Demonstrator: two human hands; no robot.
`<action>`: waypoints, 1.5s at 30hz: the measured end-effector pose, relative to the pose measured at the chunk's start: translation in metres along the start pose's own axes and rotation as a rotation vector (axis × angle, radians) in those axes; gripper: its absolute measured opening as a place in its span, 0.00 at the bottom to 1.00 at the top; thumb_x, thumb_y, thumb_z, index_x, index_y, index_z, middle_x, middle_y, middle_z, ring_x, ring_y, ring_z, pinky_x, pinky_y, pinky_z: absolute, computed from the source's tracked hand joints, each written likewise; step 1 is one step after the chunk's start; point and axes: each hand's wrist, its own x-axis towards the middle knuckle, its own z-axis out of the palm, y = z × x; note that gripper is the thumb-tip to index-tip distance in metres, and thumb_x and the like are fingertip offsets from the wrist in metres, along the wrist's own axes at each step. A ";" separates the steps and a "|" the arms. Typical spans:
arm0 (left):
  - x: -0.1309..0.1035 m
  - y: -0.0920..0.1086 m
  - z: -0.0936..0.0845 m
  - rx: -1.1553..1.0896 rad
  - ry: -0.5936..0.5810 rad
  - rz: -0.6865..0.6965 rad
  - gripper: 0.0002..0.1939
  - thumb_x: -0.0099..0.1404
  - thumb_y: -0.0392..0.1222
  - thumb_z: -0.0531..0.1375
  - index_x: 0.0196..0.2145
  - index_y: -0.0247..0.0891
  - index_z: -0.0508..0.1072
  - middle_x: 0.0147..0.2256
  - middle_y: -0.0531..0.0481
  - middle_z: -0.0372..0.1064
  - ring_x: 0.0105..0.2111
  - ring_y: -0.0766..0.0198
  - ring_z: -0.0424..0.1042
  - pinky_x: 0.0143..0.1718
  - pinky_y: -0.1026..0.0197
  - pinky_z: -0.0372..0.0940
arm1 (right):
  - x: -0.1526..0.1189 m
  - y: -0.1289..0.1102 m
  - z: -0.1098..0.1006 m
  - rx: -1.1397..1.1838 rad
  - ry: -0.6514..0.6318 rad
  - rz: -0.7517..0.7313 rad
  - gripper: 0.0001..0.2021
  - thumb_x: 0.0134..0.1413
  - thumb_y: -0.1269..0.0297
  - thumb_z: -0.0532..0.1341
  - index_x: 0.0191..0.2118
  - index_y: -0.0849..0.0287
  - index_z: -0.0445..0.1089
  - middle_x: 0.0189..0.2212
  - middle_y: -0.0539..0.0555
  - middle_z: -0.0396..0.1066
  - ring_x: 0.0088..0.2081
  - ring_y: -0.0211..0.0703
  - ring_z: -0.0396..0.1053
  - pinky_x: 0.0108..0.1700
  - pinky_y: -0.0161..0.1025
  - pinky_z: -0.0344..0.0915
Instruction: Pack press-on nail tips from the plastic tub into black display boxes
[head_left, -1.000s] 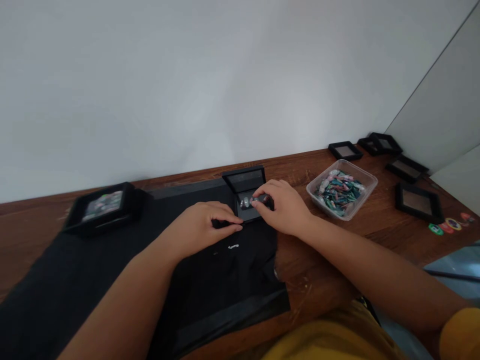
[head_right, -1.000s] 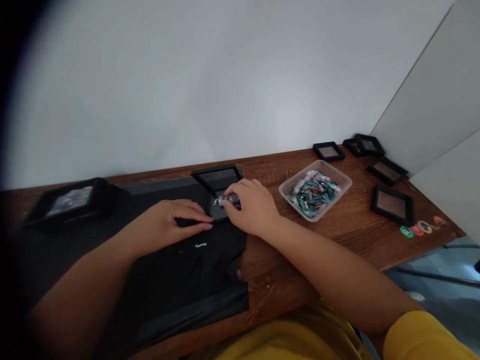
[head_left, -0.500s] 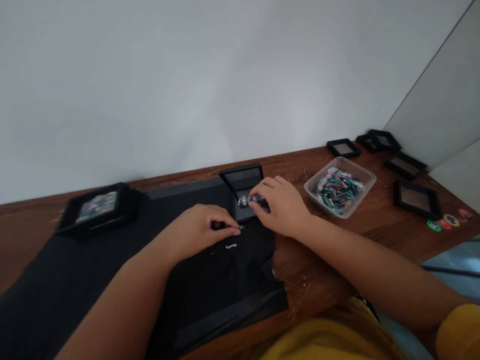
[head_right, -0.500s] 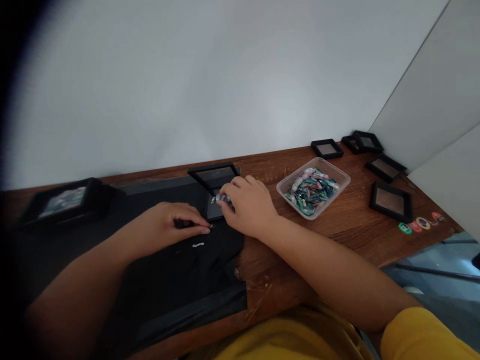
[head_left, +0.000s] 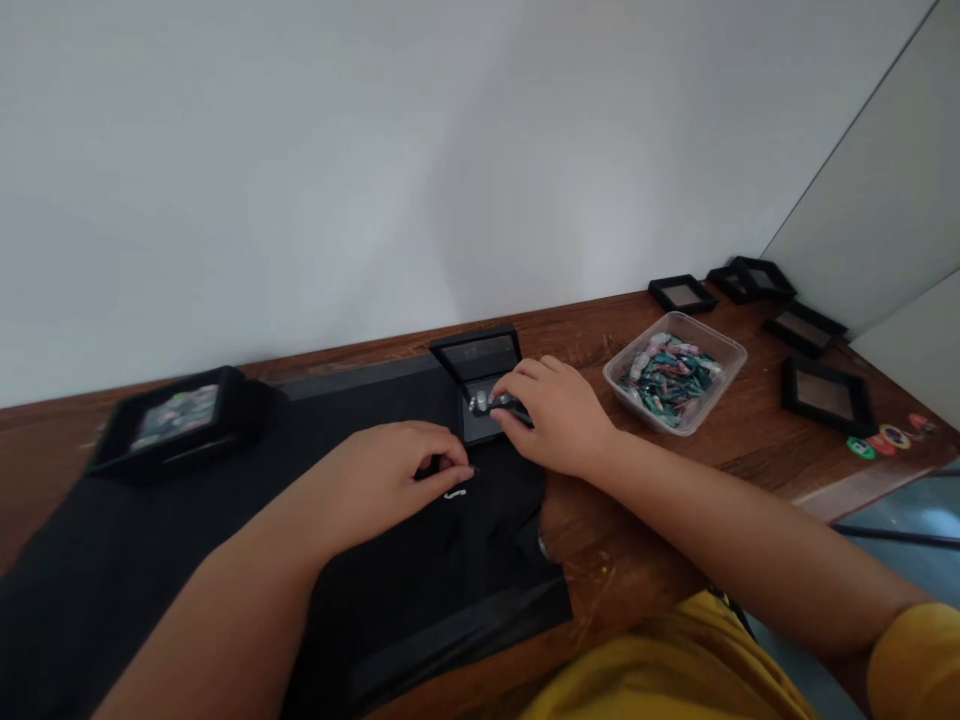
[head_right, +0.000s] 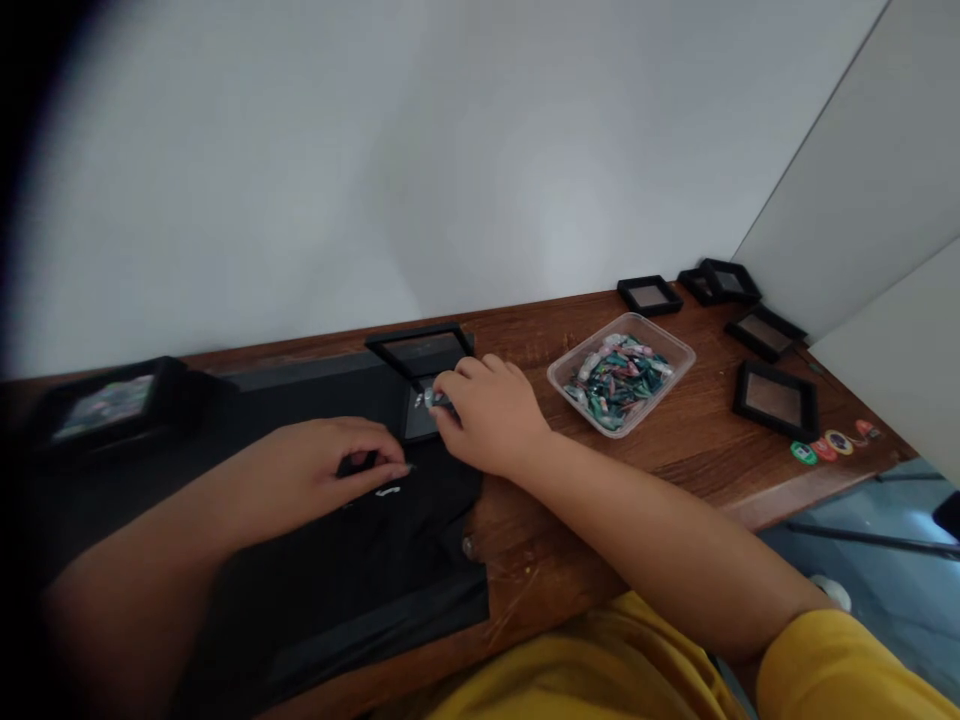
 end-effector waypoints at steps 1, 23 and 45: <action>0.000 0.000 0.000 -0.019 -0.002 -0.010 0.18 0.65 0.58 0.57 0.31 0.46 0.81 0.29 0.50 0.75 0.27 0.59 0.71 0.30 0.58 0.61 | 0.000 0.000 0.000 -0.001 -0.003 -0.004 0.09 0.65 0.63 0.63 0.47 0.60 0.76 0.46 0.58 0.75 0.48 0.53 0.67 0.52 0.46 0.61; 0.007 -0.006 -0.001 -0.162 0.186 -0.020 0.19 0.62 0.62 0.61 0.28 0.44 0.79 0.27 0.53 0.74 0.27 0.62 0.71 0.29 0.61 0.63 | 0.002 -0.001 -0.001 0.165 0.075 -0.034 0.17 0.61 0.51 0.68 0.43 0.62 0.76 0.42 0.57 0.77 0.45 0.49 0.70 0.52 0.44 0.62; 0.014 -0.018 0.003 -0.162 0.607 0.070 0.12 0.67 0.52 0.60 0.38 0.44 0.79 0.42 0.47 0.77 0.43 0.55 0.75 0.42 0.55 0.71 | 0.006 0.002 0.002 0.163 0.034 -0.124 0.05 0.64 0.72 0.63 0.40 0.58 0.77 0.39 0.54 0.80 0.42 0.46 0.71 0.46 0.41 0.61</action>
